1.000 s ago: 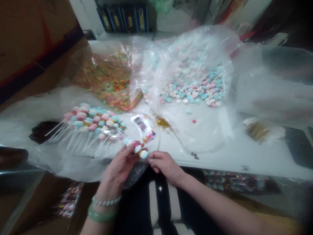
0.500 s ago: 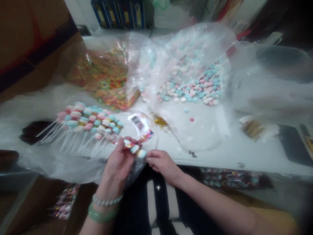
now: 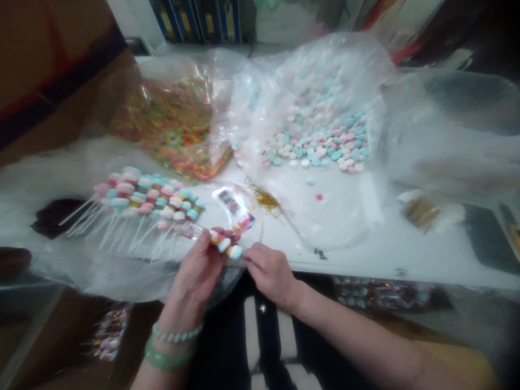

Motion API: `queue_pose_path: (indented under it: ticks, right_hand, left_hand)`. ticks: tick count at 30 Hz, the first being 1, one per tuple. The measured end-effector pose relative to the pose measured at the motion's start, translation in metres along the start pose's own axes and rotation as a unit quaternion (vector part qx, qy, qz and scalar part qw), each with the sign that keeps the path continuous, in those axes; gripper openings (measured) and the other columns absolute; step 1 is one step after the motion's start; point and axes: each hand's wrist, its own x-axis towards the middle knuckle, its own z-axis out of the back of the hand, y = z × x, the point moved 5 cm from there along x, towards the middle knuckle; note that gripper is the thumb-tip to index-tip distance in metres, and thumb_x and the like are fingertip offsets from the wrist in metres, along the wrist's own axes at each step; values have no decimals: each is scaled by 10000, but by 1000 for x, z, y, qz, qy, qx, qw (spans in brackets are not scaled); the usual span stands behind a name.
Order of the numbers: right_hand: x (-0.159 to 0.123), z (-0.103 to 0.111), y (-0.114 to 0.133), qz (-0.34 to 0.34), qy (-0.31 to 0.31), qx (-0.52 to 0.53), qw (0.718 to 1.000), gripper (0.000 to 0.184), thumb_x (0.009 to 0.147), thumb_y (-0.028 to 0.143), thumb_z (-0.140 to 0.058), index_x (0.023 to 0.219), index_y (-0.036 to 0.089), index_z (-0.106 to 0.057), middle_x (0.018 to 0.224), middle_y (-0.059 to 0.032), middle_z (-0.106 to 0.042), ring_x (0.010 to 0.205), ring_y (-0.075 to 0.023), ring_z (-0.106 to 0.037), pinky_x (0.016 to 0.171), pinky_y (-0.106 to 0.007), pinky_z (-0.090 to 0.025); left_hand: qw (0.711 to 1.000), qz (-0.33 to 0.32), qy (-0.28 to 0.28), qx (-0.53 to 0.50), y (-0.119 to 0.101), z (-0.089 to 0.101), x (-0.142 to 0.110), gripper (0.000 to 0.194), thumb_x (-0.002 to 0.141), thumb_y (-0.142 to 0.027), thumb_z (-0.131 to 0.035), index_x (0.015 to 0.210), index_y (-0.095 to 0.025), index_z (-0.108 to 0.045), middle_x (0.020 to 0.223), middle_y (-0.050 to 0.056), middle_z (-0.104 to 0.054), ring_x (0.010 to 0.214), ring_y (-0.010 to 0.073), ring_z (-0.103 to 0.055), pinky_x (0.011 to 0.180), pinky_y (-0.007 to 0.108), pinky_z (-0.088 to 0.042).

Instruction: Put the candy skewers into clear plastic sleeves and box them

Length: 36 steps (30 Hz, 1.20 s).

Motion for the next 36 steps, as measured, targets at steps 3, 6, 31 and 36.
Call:
queue_pose_path:
  ticks: [3,6,31,36]
  right_hand:
    - [-3,-10,4,40,10,-24,999,212,929,150,-458,840,174,-649,818,-69,-644,764,-173,-593,702,-273,-437]
    - [-1,-8,-1,-20,3,55,998,169,916,141,-503,815,189,-630,823,-38,-650,793,-160,-613,758,-257,-462]
    - [-1,-21,-4,-336,116,430,830,86,664,247,-657,675,179,-606,513,73,-450,449,-68,-327,456,-214,-259]
    - [3,-17,-2,-290,92,338,891,47,664,191,-623,617,186,-617,570,56,-506,558,-90,-414,537,-214,-324]
  left_hand:
    - [1000,17,22,5,7,-5,-1,308,968,-330,-550,773,-131,-680,843,112,-708,845,241,-708,784,362,-599]
    - [998,50,39,9,10,-6,-2,371,984,-366,-506,751,-135,-678,816,112,-699,825,243,-711,782,365,-603]
    - [996,16,9,-93,-22,8,5,335,941,-447,-572,1009,-148,-708,859,93,-727,764,236,-701,756,433,-609]
    - [993,-41,-10,-109,-22,11,10,219,921,-345,-648,781,-178,-666,697,1,-644,637,144,-640,698,325,-601]
